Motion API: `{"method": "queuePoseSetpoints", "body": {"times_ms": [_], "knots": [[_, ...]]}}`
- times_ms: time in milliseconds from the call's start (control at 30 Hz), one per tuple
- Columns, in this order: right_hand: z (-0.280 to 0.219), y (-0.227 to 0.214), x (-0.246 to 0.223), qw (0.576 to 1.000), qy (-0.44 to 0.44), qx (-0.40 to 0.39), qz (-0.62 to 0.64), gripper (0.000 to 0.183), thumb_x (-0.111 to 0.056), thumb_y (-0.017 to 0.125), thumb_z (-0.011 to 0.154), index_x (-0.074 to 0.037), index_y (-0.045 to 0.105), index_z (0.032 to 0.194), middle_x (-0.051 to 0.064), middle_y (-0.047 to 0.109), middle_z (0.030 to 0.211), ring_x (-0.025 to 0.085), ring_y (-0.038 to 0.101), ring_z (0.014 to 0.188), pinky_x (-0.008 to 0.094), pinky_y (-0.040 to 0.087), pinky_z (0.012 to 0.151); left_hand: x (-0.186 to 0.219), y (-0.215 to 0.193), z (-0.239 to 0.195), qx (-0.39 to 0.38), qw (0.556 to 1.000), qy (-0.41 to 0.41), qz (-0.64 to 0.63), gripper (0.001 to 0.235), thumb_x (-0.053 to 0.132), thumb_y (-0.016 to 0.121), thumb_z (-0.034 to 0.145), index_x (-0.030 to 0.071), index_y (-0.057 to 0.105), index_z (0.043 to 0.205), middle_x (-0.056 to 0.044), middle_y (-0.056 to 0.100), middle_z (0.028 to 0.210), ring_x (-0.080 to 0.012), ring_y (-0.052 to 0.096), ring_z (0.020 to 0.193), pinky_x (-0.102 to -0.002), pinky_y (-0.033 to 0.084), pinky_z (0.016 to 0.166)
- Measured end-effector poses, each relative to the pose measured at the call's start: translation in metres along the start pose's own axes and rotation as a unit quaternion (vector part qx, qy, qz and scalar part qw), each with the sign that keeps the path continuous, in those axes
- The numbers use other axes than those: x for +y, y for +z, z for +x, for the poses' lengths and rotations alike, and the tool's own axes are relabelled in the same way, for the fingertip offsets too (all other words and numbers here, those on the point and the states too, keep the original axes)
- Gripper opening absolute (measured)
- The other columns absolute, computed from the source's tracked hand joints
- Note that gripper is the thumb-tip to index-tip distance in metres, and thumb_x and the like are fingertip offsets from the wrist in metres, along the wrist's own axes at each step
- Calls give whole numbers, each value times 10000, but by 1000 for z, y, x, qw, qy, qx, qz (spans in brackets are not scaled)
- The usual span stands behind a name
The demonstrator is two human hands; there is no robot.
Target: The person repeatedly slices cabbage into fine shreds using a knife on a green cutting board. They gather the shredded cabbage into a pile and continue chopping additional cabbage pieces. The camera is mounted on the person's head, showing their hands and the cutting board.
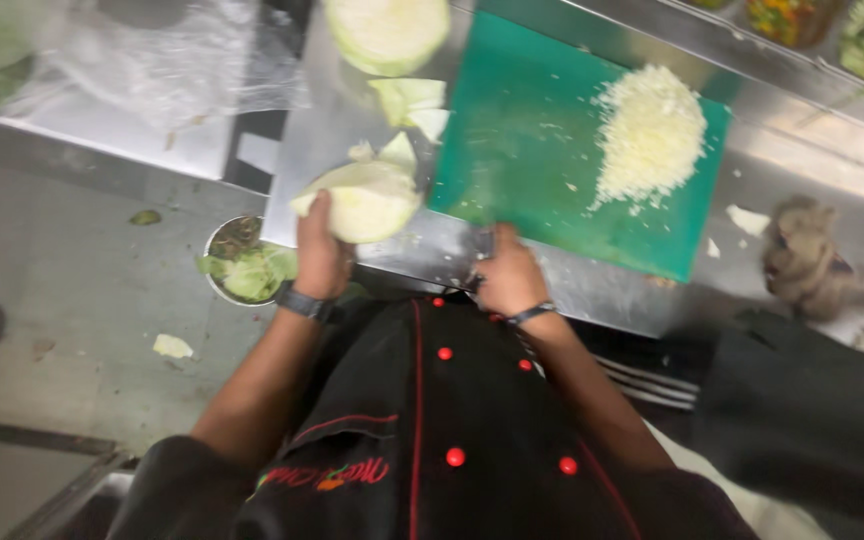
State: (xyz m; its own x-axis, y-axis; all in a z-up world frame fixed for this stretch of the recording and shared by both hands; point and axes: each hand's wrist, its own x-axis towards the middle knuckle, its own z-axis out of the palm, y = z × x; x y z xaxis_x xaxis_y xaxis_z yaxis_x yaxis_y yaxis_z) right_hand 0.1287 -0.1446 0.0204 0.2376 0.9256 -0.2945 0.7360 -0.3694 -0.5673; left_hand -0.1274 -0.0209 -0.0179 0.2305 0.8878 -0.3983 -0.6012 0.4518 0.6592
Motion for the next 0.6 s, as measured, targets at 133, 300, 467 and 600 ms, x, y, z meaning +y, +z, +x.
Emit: {"method": "queuePoseSetpoints", "body": {"times_ms": [133, 300, 467, 600], "knots": [[5, -43, 21, 976, 3, 41, -216, 524, -82, 750, 693, 37, 646, 1192, 318, 623, 1144, 468, 675, 949, 491, 570, 821, -12, 7, 8, -83, 993, -33, -76, 509, 331, 409, 1047, -36, 489, 1391, -167, 666, 1307, -247, 683, 1192, -364, 574, 1005], [24, -78, -12, 934, -200, 165, -245, 337, -104, 767, 394, -84, 774, 730, 290, 553, 1306, 459, 554, 1192, 523, 527, 906, -15, 41, 10, -149, 989, -10, 9, 518, 340, 454, 1081, -26, 469, 1447, -149, 625, 1345, -222, 636, 1217, -370, 529, 1018], [48, -68, -82, 874, -462, 111, -101, 265, -129, 754, 485, -78, 680, 734, 218, 559, 1375, 456, 543, 1238, 522, 460, 1021, -26, 66, -6, -217, 961, 50, 166, 554, 409, 438, 1097, 14, 458, 1486, -95, 619, 1357, -162, 594, 1222, -324, 486, 1046], [41, -64, -109, 900, -417, 107, -72, 481, -137, 777, 664, -29, 690, 1124, 157, 590, 1391, 417, 559, 1296, 506, 431, 1056, -23, 71, -9, -280, 956, 0, 87, 528, 388, 436, 1123, -10, 481, 1467, -92, 617, 1345, -162, 583, 1231, -327, 473, 1060]]}}
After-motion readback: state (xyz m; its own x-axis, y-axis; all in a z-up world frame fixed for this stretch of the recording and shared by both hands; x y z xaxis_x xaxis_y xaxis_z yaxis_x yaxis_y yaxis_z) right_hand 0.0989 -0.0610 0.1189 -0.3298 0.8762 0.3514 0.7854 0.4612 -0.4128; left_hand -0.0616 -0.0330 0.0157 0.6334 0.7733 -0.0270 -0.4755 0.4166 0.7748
